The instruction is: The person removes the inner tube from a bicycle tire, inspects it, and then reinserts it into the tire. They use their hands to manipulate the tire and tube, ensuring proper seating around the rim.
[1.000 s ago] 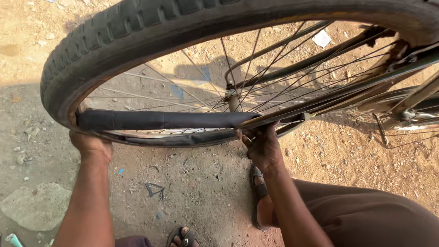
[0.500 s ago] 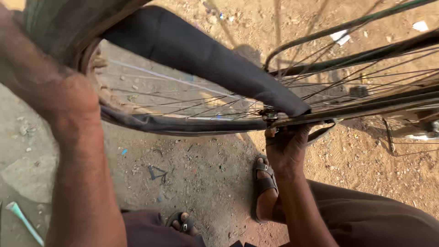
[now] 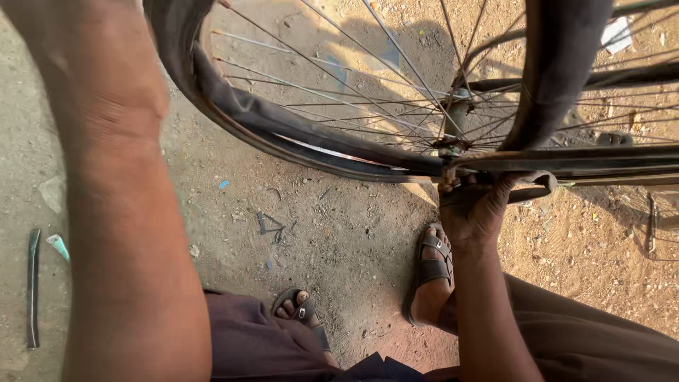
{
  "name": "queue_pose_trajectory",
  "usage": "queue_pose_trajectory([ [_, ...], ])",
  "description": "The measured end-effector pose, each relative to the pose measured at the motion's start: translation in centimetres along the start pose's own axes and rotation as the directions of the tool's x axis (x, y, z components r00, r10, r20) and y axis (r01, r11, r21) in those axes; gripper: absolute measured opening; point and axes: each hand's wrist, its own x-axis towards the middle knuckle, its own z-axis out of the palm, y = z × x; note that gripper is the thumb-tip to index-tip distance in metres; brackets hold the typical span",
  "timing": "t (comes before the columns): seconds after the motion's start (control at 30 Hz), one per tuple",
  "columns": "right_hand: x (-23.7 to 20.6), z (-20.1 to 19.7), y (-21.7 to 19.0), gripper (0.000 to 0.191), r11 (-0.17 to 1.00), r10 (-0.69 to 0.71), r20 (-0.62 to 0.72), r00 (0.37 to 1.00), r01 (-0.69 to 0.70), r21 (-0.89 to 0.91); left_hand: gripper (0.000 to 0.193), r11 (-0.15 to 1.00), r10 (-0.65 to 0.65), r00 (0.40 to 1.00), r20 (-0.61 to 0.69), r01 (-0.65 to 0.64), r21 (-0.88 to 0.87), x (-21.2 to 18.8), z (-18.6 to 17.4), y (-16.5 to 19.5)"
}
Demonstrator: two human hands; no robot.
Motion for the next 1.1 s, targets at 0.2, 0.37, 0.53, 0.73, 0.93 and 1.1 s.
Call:
queue_pose_trajectory([
  [0.2, -1.7, -0.4, 6.8, 0.063, 0.916, -0.053, -0.299, 0.953, -0.073, -0.395, 0.040, 0.755, -0.288, 0.871, -0.398, 0.462, 0.465, 0.6, -8.5, -6.8],
  [0.37, -3.3, -1.1, 14.2, 0.056, 0.638, 0.433, -0.322, 0.842, -0.538, -0.551, 0.060, 0.289, -0.845, 0.534, 0.034, 0.402, 0.869, -3.5, -12.5, -18.4],
  [0.53, -1.4, -1.5, 17.6, 0.050, 0.473, 0.541, -0.400, 0.740, -0.661, -0.582, 0.060, 0.409, -0.694, 0.695, -0.189, 0.595, 0.692, -3.5, -10.7, -18.6],
  [0.73, 7.6, -0.7, 22.1, 0.056, 0.531, 0.679, -0.449, 0.581, -0.811, -0.247, 0.040, 0.355, -0.816, 0.561, -0.140, 0.677, 0.645, -4.7, -6.7, -21.3],
  [0.93, 10.2, -5.2, 24.3, 0.047, 0.633, 0.700, -0.300, 0.648, -0.758, -0.160, 0.024, 0.318, -0.684, 0.574, -0.450, 0.790, 0.524, -7.9, -2.2, -26.8],
  [1.1, 11.1, -7.4, 22.6, 0.044, 0.550, 0.768, -0.250, 0.589, -0.807, -0.214, 0.021, 0.261, -0.815, 0.367, -0.449, 0.923, 0.282, -9.7, 0.7, -28.8],
])
